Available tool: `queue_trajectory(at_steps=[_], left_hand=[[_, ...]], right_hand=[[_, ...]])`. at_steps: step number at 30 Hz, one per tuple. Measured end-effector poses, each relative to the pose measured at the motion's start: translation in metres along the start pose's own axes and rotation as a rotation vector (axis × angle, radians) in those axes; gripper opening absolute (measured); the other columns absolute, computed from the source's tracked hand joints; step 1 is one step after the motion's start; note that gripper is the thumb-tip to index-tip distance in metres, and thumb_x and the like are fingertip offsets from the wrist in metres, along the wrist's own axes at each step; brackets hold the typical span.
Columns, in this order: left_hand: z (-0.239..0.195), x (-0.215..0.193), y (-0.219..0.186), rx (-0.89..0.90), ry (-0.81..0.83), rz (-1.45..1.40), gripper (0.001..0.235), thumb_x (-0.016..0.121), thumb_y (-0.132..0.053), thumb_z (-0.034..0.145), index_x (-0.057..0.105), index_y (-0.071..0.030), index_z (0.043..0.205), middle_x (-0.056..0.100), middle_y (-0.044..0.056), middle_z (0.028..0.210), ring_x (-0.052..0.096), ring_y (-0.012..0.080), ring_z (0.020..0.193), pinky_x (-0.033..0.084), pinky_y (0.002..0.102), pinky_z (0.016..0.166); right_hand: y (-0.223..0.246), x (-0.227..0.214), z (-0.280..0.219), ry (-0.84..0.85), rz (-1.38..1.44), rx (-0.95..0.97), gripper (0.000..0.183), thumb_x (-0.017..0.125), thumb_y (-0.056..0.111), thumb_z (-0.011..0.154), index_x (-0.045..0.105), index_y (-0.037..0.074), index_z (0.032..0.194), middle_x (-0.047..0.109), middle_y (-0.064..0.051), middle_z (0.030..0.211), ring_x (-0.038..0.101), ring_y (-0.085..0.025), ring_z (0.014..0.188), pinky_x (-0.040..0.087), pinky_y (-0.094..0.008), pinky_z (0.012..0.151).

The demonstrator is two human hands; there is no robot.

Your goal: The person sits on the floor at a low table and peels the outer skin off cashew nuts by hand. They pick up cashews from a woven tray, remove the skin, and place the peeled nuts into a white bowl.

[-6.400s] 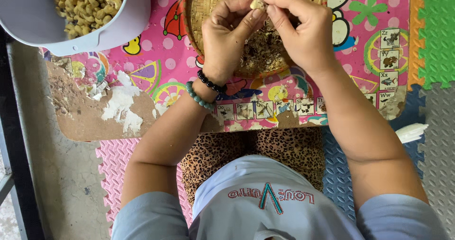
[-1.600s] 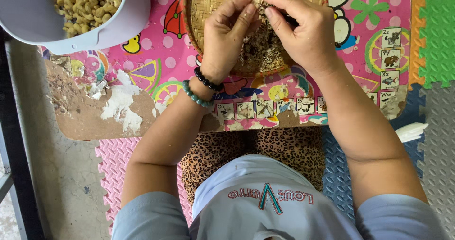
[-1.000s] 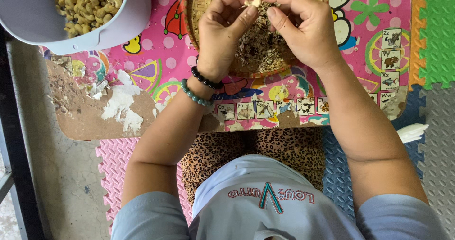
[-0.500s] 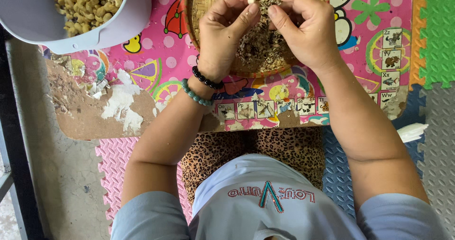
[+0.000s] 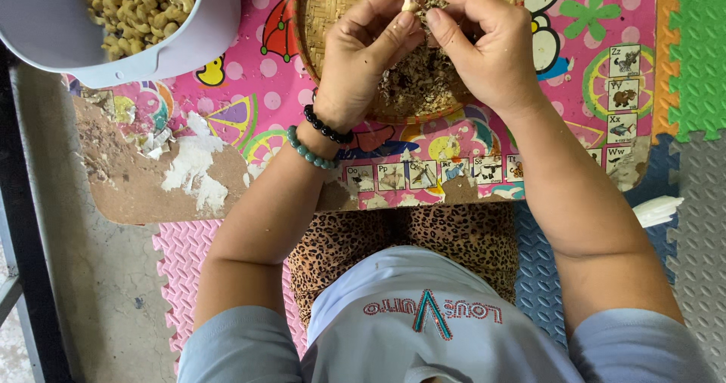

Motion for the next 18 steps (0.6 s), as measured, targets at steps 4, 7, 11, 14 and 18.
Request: queue_trajectory(at_steps=[4, 7, 11, 14, 18], left_hand=[[0.0003, 0.0011, 0.0008, -0.014, 0.032, -0.028, 0.033, 0.069, -0.005, 0.108, 0.062, -0.005, 0.141, 0.069, 0.013, 0.136, 0.068, 0.0219, 0.123, 0.060, 0.040, 0.112], [0.0003, -0.0008, 0.0017, 0.000, -0.007, 0.030, 0.033, 0.071, -0.007, 0.106, 0.064, -0.006, 0.139, 0.071, 0.011, 0.133, 0.069, 0.0186, 0.120, 0.062, 0.035, 0.107], [0.0019, -0.0017, 0.0028, 0.046, -0.003, 0.098, 0.033, 0.070, -0.003, 0.106, 0.064, -0.004, 0.138, 0.070, 0.013, 0.135, 0.067, 0.0209, 0.125, 0.061, 0.036, 0.110], [0.0023, -0.0022, 0.0003, 0.078, -0.038, 0.241, 0.031, 0.071, -0.007, 0.104, 0.066, -0.005, 0.134, 0.071, 0.011, 0.130, 0.069, 0.0186, 0.120, 0.064, 0.033, 0.107], [0.0039, -0.0035, 0.0023, 0.123, -0.068, 0.342, 0.028, 0.072, -0.010, 0.102, 0.069, -0.006, 0.129, 0.073, 0.010, 0.125, 0.070, 0.0148, 0.115, 0.065, 0.030, 0.103]], right_hand=[[-0.0061, 0.0010, -0.0025, -0.005, -0.028, -0.006, 0.026, 0.062, -0.005, 0.113, 0.062, -0.006, 0.138, 0.068, -0.022, 0.134, 0.069, -0.028, 0.121, 0.058, -0.037, 0.102], [-0.0050, 0.0020, -0.0021, -0.002, -0.014, 0.017, 0.027, 0.060, -0.003, 0.113, 0.061, -0.006, 0.140, 0.068, -0.021, 0.134, 0.068, -0.025, 0.118, 0.057, -0.035, 0.101], [-0.0007, 0.0012, -0.0004, -0.003, -0.086, -0.056, 0.027, 0.063, -0.006, 0.111, 0.063, -0.007, 0.139, 0.069, -0.023, 0.133, 0.070, -0.028, 0.116, 0.060, -0.037, 0.100], [0.0001, 0.0006, -0.0002, 0.001, -0.127, -0.074, 0.027, 0.064, -0.005, 0.111, 0.064, -0.006, 0.137, 0.070, -0.023, 0.132, 0.071, -0.029, 0.117, 0.059, -0.038, 0.100], [-0.0008, 0.0005, -0.0002, -0.011, -0.192, -0.106, 0.026, 0.065, -0.007, 0.109, 0.067, -0.006, 0.135, 0.071, -0.022, 0.131, 0.072, -0.030, 0.118, 0.058, -0.039, 0.101]])
Point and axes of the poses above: each hand's wrist, its own z-axis towards the middle knuckle, its own x-axis out of the palm, y = z × x, the point moved 3 cm from there along z, towards the middle knuckle
